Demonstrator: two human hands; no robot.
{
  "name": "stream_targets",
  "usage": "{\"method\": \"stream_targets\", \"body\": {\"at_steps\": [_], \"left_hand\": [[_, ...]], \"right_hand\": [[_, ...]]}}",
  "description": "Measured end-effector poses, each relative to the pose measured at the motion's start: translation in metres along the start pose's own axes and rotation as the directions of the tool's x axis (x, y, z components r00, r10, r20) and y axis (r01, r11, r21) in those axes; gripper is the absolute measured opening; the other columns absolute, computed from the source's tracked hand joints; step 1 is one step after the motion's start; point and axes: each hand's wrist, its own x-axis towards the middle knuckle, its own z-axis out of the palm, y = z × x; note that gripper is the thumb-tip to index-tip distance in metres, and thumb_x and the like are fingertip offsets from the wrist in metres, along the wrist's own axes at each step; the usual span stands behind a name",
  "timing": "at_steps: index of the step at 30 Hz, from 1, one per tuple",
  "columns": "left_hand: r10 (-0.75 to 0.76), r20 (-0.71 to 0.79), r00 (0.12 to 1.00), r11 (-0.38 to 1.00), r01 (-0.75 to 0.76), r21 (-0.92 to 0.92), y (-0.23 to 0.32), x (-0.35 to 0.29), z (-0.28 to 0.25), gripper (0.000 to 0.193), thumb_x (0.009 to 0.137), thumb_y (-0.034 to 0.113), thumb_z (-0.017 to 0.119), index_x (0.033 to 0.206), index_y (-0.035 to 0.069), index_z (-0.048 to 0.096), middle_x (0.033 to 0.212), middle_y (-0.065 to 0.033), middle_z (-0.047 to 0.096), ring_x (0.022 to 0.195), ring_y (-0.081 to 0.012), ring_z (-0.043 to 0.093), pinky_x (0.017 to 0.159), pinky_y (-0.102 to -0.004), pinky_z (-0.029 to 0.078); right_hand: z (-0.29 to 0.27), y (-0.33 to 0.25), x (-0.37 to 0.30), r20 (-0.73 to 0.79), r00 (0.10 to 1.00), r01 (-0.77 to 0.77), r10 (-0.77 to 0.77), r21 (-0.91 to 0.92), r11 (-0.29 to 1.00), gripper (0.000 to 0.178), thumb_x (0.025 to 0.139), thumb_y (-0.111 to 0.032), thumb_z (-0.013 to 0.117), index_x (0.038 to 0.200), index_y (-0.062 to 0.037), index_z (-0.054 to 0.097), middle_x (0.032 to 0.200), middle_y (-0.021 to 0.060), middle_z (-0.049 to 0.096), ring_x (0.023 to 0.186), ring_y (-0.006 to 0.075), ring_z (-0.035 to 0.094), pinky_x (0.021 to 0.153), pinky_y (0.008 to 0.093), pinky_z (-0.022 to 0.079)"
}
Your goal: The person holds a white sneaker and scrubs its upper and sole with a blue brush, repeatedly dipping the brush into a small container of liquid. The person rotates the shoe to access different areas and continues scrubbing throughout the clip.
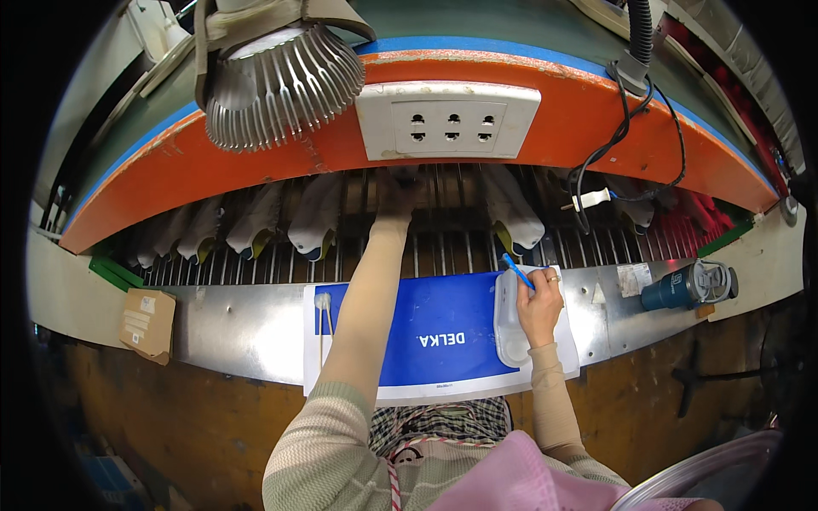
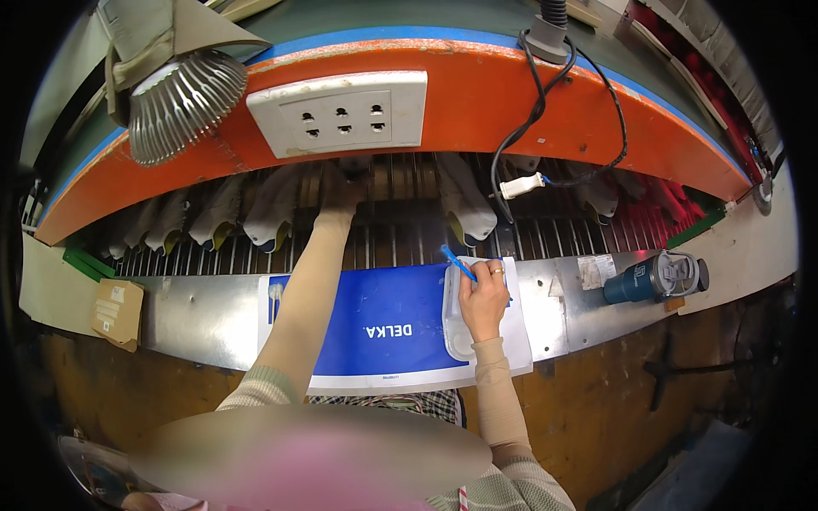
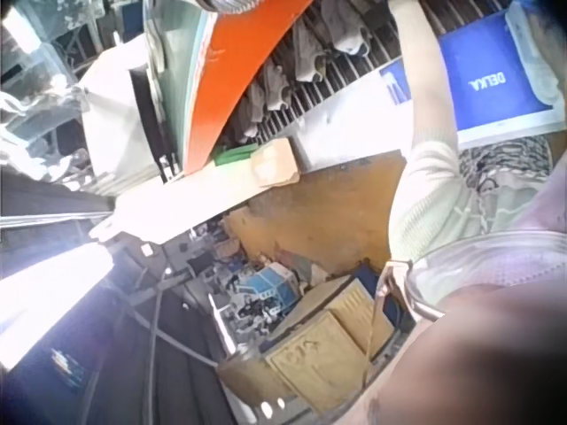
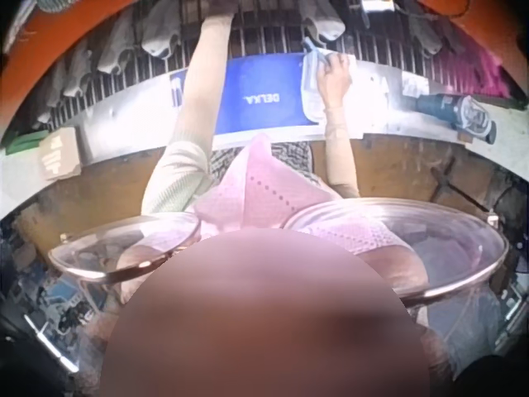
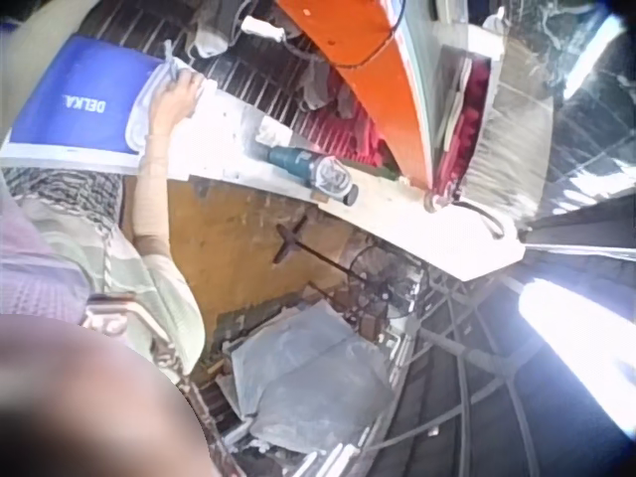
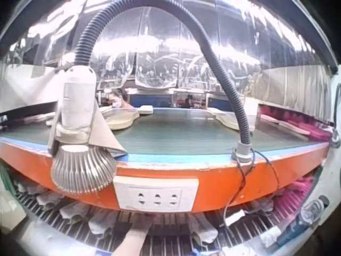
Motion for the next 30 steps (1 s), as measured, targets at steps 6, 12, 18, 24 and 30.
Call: {"method": "stream_targets", "body": {"at_steps": [6, 12, 18, 24, 30], "left_hand": [[-0.089, 0.147, 0.985, 0.813, -0.013, 0.582, -0.007, 0.030, -0.074, 0.060, 0.092, 0.041, 0.063, 0.140, 0.006, 0.052, 0.137, -0.0198, 0.059, 0.123, -0.0336, 0.058, 0.104, -0.0461, 0.042], [-0.467, 0.046, 0.883, 0.380, 0.154, 0.912, 0.004, 0.073, -0.190, 0.061, 0.091, 0.037, 0.064, 0.141, 0.006, 0.051, 0.139, -0.0171, 0.057, 0.126, -0.0332, 0.056, 0.107, -0.0452, 0.042], [-0.715, -0.040, 0.698, 0.192, 0.250, 0.949, -0.008, 0.054, -0.240, 0.062, 0.089, 0.033, 0.066, 0.142, 0.006, 0.050, 0.142, -0.0143, 0.056, 0.130, -0.0328, 0.053, 0.110, -0.0443, 0.041], [-0.824, -0.052, 0.565, 0.485, 0.749, 0.452, 0.036, 0.014, -0.273, 0.063, 0.088, 0.029, 0.067, 0.143, 0.006, 0.049, 0.144, -0.0116, 0.054, 0.133, -0.0323, 0.051, 0.113, -0.0433, 0.041], [-0.399, 0.238, 0.885, 0.650, 0.457, -0.607, 0.135, -0.086, -0.218, 0.098, 0.076, 0.070, 0.072, 0.149, 0.013, 0.040, 0.141, -0.0189, 0.054, 0.127, -0.0433, 0.054, 0.107, -0.0677, 0.037]], "right_hand": [[-0.007, -0.002, 0.001, 0.039, 0.999, -0.033, 0.032, 0.025, 0.999, 0.014, 0.083, -0.001, 0.065, 0.096, -0.0045, 0.061, 0.088, 0.0119, 0.058, 0.076, 0.0344, 0.062, 0.063, 0.0436, 0.048], [-0.012, -0.008, 0.003, 0.084, 0.996, -0.014, 0.019, -0.057, 0.998, 0.036, 0.085, -0.007, 0.067, 0.122, -0.0085, 0.064, 0.106, 0.0129, 0.064, 0.083, 0.0359, 0.068, 0.073, 0.0441, 0.054], [-0.012, -0.004, 0.001, 0.084, 0.995, 0.057, -0.054, -0.033, 0.998, 0.028, 0.088, -0.007, 0.066, 0.115, -0.0030, 0.065, 0.109, 0.0149, 0.065, 0.084, 0.0360, 0.068, 0.073, 0.0435, 0.054], [-0.011, 0.001, -0.001, 0.067, 0.996, 0.064, -0.064, 0.005, 0.998, 0.022, 0.089, -0.012, 0.067, 0.110, -0.0027, 0.065, 0.106, 0.0146, 0.065, 0.080, 0.0364, 0.067, 0.070, 0.0441, 0.054], [-0.018, -0.012, 0.006, 0.087, 0.996, 0.014, -0.015, 0.013, 1.000, 0.028, 0.085, -0.012, 0.072, 0.111, -0.0066, 0.066, 0.109, 0.0127, 0.066, 0.089, 0.0352, 0.068, 0.073, 0.0431, 0.055]]}}
